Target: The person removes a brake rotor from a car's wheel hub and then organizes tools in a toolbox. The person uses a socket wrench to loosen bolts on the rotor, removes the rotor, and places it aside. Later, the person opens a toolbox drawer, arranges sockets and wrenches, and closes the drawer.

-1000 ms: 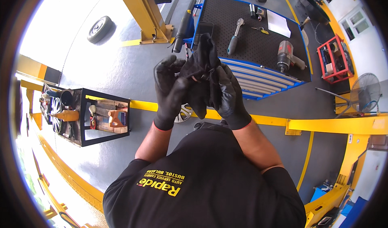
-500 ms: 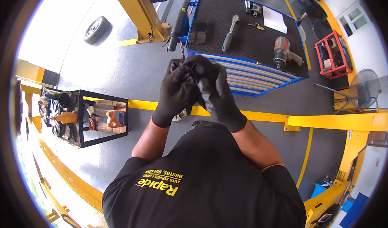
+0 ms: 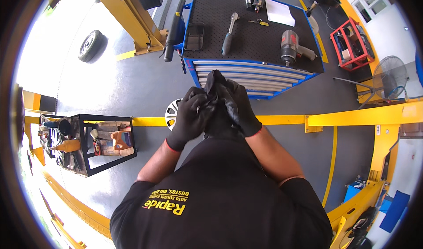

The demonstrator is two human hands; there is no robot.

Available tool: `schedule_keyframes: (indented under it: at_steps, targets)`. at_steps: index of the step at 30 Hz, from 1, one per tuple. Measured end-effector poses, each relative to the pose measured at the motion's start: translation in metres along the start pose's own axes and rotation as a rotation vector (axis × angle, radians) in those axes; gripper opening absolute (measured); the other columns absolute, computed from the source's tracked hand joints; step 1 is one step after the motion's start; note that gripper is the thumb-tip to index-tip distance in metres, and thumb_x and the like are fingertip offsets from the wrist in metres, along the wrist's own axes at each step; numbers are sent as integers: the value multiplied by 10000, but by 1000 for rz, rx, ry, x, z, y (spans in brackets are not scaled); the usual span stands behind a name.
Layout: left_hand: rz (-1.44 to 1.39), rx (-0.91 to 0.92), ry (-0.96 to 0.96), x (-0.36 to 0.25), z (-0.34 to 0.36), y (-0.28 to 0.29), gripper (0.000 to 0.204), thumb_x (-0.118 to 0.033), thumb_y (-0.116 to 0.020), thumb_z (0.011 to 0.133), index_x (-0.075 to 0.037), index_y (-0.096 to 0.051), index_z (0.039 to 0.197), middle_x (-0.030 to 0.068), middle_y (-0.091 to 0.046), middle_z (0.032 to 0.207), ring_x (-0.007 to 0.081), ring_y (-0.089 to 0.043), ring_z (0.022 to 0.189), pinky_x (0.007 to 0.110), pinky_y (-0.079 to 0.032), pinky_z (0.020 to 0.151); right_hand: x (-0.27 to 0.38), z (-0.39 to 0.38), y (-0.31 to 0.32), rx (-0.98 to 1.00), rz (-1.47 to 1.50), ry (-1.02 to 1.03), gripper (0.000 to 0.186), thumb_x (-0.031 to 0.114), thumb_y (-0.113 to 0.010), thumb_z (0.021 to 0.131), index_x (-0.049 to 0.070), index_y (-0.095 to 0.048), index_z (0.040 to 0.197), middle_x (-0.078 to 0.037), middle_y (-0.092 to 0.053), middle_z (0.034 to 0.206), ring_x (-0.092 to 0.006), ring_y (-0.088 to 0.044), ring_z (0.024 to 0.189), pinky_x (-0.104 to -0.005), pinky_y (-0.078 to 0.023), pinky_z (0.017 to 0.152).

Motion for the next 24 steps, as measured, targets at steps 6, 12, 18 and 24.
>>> schedule_keyframes:
  at_steps: [6, 12, 18, 24]
  targets:
    - [-1282, -283, 914, 190, 15, -50, 198, -121, -648, 1054, 12, -667, 1200, 104, -717, 1152, 274, -699, 1116, 336, -557, 922, -44, -28, 65, -185, -38, -27, 278, 56, -765, 1002, 29, -679, 1265, -15, -728, 1200, -104, -678, 1083, -303, -554, 1006]
    - [-803, -579, 786, 276, 58, -86, 180, -109, -775, 936, 12, -737, 1063, 141, -766, 984, 307, -770, 887, 409, -616, 801, -55, -117, 105, -401, -172, -139, 295, 74, -683, 1046, 37, -683, 1339, -18, -736, 1231, -112, -671, 1139, -301, -559, 1005]
    - [369, -289, 419, 245, 51, -91, 190, -105, -834, 889, 11, -707, 808, 190, -778, 813, 276, -769, 754, 414, -590, 695, -65, -153, 124, -475, 73, -97, 349, 94, -662, 1065, 39, -672, 1410, 1, -724, 1219, -118, -676, 1104, -295, -560, 971]
    - [-543, -200, 921, 175, -27, -80, 190, -168, -610, 1059, -20, -708, 1129, 116, -751, 1122, 250, -737, 1054, 392, -570, 879, -65, -129, 163, -429, -121, -237, 288, 204, -633, 1114, 45, -685, 1349, 25, -688, 1135, -108, -641, 1021, -281, -539, 935]
Point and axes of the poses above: each hand's wrist, its own z-axis towards the middle knuckle, its own y-axis out of the back of the hand, x = y × z, the point moved 1 cm from there along z, towards the middle knuckle
